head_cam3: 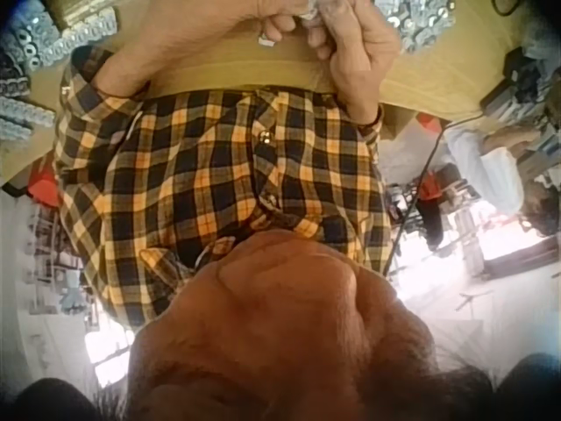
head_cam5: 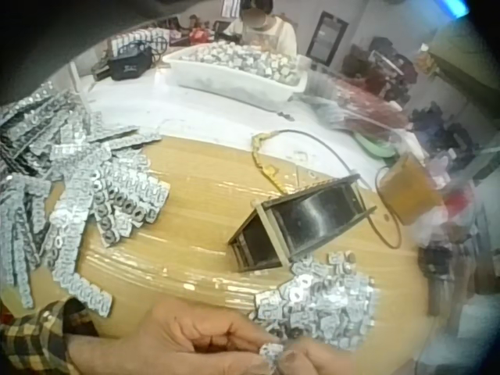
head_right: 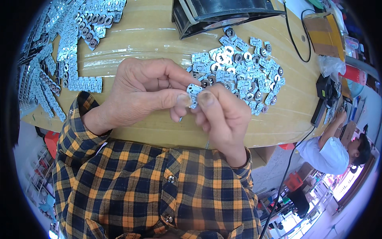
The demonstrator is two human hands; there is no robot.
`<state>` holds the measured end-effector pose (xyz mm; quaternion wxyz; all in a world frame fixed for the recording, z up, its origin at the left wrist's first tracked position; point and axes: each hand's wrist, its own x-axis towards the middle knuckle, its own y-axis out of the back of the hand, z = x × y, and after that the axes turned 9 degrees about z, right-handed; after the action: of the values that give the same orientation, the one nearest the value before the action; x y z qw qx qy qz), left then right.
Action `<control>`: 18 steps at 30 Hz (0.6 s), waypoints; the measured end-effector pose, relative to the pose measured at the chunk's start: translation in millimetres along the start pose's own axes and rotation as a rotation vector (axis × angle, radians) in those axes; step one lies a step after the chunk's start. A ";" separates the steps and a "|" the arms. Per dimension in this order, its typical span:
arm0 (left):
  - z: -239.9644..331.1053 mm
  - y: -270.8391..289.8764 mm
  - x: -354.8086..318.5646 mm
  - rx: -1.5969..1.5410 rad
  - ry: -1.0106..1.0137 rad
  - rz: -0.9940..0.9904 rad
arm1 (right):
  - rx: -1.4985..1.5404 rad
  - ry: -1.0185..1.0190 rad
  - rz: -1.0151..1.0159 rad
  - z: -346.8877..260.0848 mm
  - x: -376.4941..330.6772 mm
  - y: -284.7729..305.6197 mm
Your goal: Assembling small metal components at a factory workbench.
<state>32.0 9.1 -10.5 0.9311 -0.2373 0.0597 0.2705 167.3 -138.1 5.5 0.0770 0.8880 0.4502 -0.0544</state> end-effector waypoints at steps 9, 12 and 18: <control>0.5 3.8 0.6 0.000 -0.062 -0.064 | 0.480 -0.282 -0.057 -0.5 -1.2 -10.6; -0.2 2.4 2.0 -0.004 -0.066 -0.065 | 0.471 -0.265 -0.028 1.5 -1.3 -9.2; -3.9 -2.4 -0.7 0.224 -0.297 0.145 | 0.403 -0.139 0.095 4.9 -0.5 -12.2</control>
<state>32.8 5.2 -12.8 0.9282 -0.0849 -0.0318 0.3608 157.0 -132.4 -0.2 -0.0686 0.8998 0.3814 -0.2006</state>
